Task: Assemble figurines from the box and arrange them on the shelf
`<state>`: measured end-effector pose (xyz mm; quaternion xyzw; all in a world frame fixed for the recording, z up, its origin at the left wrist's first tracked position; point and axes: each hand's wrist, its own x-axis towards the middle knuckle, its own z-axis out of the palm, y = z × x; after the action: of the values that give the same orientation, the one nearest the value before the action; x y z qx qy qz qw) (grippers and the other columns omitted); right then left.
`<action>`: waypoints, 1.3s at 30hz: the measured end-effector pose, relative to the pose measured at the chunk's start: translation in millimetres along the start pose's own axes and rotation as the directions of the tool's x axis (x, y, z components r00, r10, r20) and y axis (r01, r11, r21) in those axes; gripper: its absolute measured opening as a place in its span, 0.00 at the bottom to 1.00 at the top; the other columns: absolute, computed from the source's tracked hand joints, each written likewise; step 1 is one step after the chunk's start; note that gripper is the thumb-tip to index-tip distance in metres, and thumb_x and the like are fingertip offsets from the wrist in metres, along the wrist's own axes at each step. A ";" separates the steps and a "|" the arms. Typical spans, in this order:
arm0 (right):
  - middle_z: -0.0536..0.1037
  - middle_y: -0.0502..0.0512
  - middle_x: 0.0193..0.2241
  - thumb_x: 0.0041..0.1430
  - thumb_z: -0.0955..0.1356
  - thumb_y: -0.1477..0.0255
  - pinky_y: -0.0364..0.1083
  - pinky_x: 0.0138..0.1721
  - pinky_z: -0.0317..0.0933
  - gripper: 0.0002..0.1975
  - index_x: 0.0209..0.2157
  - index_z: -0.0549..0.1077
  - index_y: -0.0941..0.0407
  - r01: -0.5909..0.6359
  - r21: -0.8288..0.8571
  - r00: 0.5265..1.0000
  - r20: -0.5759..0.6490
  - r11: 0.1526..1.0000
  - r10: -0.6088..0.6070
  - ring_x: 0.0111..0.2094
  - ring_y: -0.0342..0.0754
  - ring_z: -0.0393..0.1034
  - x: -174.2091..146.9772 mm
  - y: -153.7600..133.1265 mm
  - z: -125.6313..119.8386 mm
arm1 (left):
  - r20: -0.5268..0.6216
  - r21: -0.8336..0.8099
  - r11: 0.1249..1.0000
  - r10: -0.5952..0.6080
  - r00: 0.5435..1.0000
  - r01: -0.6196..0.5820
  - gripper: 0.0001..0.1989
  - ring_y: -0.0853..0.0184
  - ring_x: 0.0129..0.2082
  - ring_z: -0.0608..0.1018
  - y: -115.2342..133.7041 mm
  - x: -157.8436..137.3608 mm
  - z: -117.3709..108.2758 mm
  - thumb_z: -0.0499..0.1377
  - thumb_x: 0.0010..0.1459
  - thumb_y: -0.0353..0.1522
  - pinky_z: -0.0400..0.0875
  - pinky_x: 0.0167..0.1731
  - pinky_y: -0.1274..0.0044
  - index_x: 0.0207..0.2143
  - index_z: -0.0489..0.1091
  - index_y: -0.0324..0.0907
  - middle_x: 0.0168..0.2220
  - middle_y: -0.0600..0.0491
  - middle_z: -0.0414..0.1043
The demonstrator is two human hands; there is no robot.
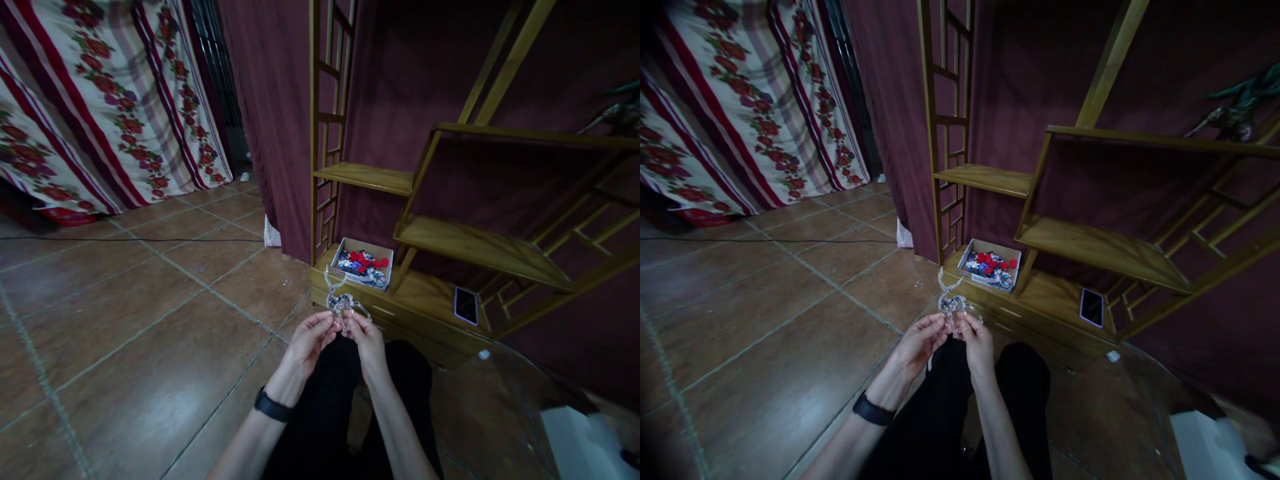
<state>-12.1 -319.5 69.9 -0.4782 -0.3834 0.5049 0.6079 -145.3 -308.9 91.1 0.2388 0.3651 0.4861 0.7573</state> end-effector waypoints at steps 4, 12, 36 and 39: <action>0.78 0.57 0.38 0.49 0.68 0.60 0.51 0.37 0.67 0.20 0.42 0.74 0.56 -0.008 0.064 1.000 0.016 0.998 0.007 0.34 0.50 0.73 -0.1 4.4 -1.0 | 0.005 0.022 1.000 -0.002 1.000 0.001 0.11 0.70 0.31 0.77 2.1 -4.5 3.7 0.63 0.48 0.31 0.71 0.32 0.81 0.35 0.72 0.36 0.33 0.47 0.76; 0.79 0.58 0.34 0.48 0.68 0.59 0.51 0.35 0.67 0.20 0.40 0.75 0.56 -0.031 0.112 0.999 0.015 0.993 0.030 0.34 0.51 0.73 -2.8 -0.4 2.9 | 0.004 0.105 0.994 0.025 1.000 -0.025 0.12 0.69 0.30 0.77 3.9 -10.6 9.7 0.64 0.46 0.33 0.70 0.33 0.81 0.33 0.73 0.34 0.31 0.46 0.76; 0.77 0.54 0.36 0.53 0.64 0.64 0.47 0.35 0.68 0.12 0.37 0.75 0.52 0.232 -0.286 0.971 0.004 0.930 -0.241 0.37 0.50 0.72 -14.7 -10.0 1.6 | -0.067 0.338 0.895 0.333 0.941 -0.292 0.12 0.67 0.30 0.75 -2.1 -6.8 20.1 0.65 0.41 0.33 0.68 0.34 0.78 0.31 0.75 0.36 0.30 0.48 0.76; 0.77 0.54 0.36 0.53 0.64 0.63 0.47 0.32 0.69 0.14 0.38 0.75 0.53 0.204 -0.230 0.977 -0.009 0.952 -0.211 0.35 0.49 0.72 -14.1 -12.3 0.3 | -0.023 0.363 0.875 0.353 0.935 -0.321 0.11 0.67 0.31 0.75 -1.3 -8.6 23.7 0.65 0.42 0.33 0.68 0.35 0.77 0.31 0.75 0.37 0.31 0.48 0.76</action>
<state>-12.0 -333.6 82.2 -0.5101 -0.4765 0.3828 0.6051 -128.2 -317.5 107.5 0.4091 0.4323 0.5471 0.5886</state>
